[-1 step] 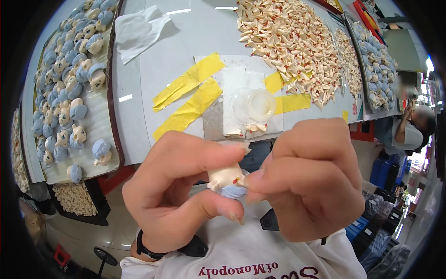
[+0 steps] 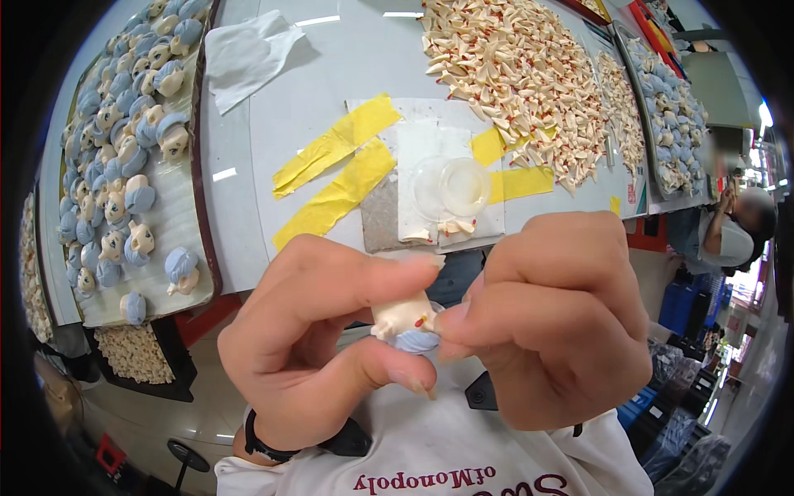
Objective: Assembling small toy figurine heads by attaching hair pieces and facial components.
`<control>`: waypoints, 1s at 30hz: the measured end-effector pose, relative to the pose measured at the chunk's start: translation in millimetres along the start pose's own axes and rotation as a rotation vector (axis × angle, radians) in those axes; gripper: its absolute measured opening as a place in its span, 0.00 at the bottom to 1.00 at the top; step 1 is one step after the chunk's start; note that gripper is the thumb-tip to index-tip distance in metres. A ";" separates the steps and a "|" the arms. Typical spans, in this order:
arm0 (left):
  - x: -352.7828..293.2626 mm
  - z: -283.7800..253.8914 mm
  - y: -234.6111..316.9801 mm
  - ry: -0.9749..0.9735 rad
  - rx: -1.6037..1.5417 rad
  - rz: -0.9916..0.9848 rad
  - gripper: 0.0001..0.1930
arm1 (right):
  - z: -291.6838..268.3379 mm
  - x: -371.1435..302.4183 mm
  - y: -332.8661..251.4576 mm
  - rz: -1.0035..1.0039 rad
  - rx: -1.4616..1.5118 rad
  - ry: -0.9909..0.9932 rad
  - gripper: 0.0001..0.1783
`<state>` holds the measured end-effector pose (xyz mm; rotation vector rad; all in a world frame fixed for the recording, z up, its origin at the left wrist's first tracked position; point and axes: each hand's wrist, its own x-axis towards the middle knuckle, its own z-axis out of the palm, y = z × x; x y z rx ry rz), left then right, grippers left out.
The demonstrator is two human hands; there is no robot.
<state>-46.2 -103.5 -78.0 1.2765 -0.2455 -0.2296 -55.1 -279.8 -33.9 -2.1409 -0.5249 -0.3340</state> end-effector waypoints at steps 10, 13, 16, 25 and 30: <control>1.8 10.9 2.8 0.038 0.124 0.063 0.23 | -4.6 -3.6 3.6 -0.037 -0.042 -0.004 0.12; -0.2 10.2 1.5 0.100 0.139 0.120 0.21 | 0.4 2.7 0.7 -0.010 0.003 0.048 0.14; -4.0 9.8 9.3 0.138 0.141 0.051 0.19 | -39.5 3.1 14.8 0.046 -0.175 0.205 0.14; -5.0 5.6 8.6 0.196 0.186 0.050 0.22 | -141.0 -0.7 114.3 0.480 -0.604 0.092 0.09; -1.9 12.6 8.1 0.174 0.250 -0.022 0.20 | -136.7 6.7 122.1 0.496 -0.597 -0.027 0.06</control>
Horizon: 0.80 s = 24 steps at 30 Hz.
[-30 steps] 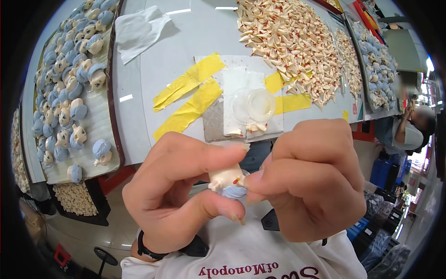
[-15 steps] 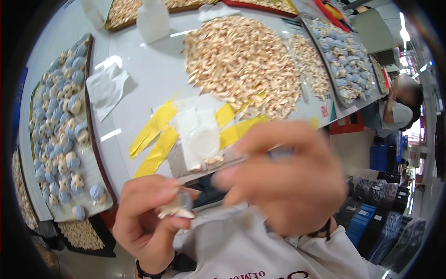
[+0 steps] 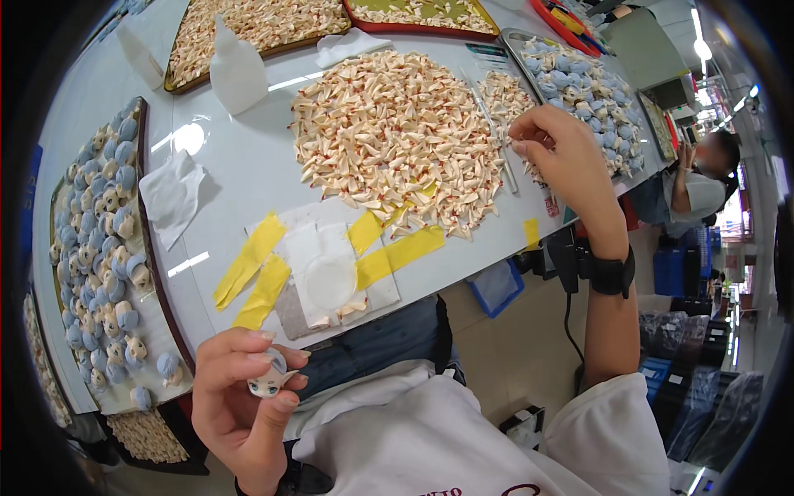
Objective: Assembling small toy figurine heads by attaching hair pieces and facial components.
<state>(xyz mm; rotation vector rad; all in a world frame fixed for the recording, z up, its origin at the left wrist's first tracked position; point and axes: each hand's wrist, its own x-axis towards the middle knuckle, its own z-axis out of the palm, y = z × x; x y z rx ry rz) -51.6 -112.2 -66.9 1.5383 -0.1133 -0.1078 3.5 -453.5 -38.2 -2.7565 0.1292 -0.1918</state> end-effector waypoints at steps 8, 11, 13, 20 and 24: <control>-0.2 -5.2 -3.0 -0.025 -0.011 0.014 0.21 | -2.0 6.2 0.2 -0.085 -0.154 0.020 0.06; -0.4 -3.8 0.4 -0.015 -0.023 0.004 0.22 | -4.7 8.4 -3.5 -0.123 -0.135 0.009 0.05; -1.4 -5.3 2.1 -0.004 -0.020 0.003 0.22 | -5.3 10.4 -5.9 -0.120 -0.079 -0.032 0.05; -3.4 -6.0 -2.2 0.000 -0.065 0.003 0.24 | -9.0 11.0 0.3 -0.155 -0.128 0.047 0.05; -2.8 -6.8 0.0 0.033 -0.111 -0.033 0.26 | -29.3 -2.8 -18.0 0.042 0.242 0.107 0.04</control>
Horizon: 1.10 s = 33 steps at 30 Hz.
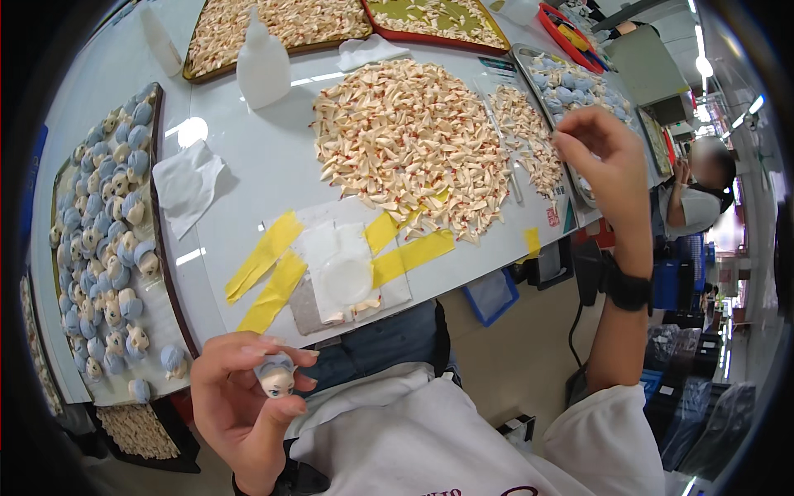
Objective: Assembling small toy figurine heads by attaching hair pieces and facial components.
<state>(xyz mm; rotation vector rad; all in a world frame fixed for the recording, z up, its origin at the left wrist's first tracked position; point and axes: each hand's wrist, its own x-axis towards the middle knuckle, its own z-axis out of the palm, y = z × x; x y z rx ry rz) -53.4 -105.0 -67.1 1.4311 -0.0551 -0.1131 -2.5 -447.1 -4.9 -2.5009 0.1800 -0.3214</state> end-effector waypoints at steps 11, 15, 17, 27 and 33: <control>4.7 -10.0 -6.3 -0.135 -0.313 -0.030 0.21 | 30.7 -50.3 -41.3 -0.115 0.651 -0.184 0.10; 7.0 -20.1 -16.6 -0.188 -0.313 0.030 0.22 | 50.4 -52.3 -66.3 -0.044 0.738 -0.234 0.11; 8.2 -30.4 -22.5 -0.348 -0.157 0.335 0.24 | 64.0 -48.2 -82.0 -0.036 0.728 -0.250 0.10; 6.0 -35.7 -19.3 -0.306 -0.176 0.187 0.18 | 82.9 -30.2 -105.6 -0.272 0.273 -0.420 0.09; 5.0 -27.8 -14.2 -0.238 -0.239 0.066 0.21 | 90.1 -27.6 -113.8 -0.424 0.050 -0.374 0.10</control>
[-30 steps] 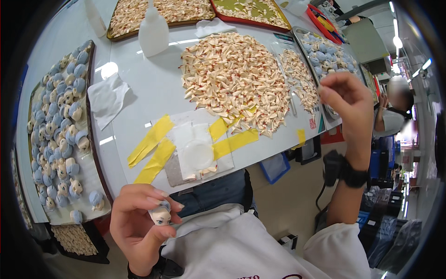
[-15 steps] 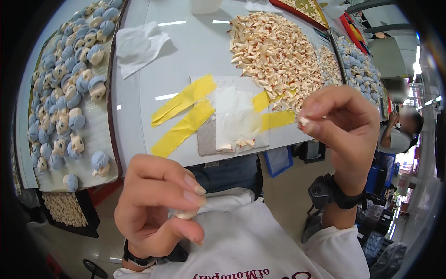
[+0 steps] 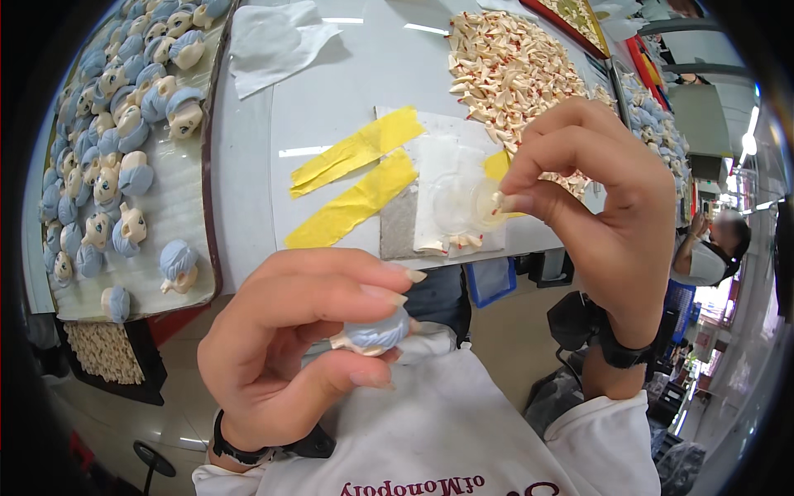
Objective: Assembling small toy figurine heads by attaching hair pieces and facial components.
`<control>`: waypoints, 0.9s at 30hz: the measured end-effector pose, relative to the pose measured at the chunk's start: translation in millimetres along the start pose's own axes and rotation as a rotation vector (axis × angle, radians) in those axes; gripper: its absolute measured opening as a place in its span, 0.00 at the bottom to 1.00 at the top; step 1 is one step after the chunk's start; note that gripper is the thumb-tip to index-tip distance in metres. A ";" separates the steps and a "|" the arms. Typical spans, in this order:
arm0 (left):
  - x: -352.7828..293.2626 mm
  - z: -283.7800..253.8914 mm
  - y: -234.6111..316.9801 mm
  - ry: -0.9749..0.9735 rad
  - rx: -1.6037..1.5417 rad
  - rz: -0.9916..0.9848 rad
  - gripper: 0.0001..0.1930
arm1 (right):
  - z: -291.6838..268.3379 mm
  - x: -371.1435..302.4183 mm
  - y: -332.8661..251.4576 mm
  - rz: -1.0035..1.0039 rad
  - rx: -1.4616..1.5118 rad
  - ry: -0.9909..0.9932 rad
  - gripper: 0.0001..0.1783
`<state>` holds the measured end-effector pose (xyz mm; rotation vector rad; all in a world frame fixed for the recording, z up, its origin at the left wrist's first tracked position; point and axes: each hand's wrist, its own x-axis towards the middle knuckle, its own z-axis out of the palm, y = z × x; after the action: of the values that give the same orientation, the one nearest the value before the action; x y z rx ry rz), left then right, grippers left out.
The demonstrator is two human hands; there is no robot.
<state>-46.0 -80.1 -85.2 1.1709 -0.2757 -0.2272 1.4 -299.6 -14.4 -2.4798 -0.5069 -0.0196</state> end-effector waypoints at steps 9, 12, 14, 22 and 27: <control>5.8 -3.7 -5.3 -0.156 0.030 0.091 0.22 | 6.2 0.4 -1.5 -0.025 -0.046 0.053 0.10; 6.5 0.3 -6.7 -0.119 0.014 0.078 0.22 | -0.4 -11.3 -11.6 0.040 0.113 0.088 0.10; 8.1 8.6 -4.0 -0.104 -0.023 0.070 0.22 | -1.6 -22.3 -20.3 0.101 0.263 0.115 0.10; 14.5 12.7 -6.7 -0.184 0.013 0.203 0.19 | 26.2 -42.4 -33.7 0.100 0.696 0.054 0.10; 7.9 8.9 4.0 -0.194 0.250 0.191 0.13 | 23.7 -41.0 -34.9 -0.128 0.357 0.134 0.11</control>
<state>-41.4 -89.0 -77.5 1.3616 -0.5971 -0.1409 -51.5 -274.7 -19.5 -2.0804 -0.5581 -0.1342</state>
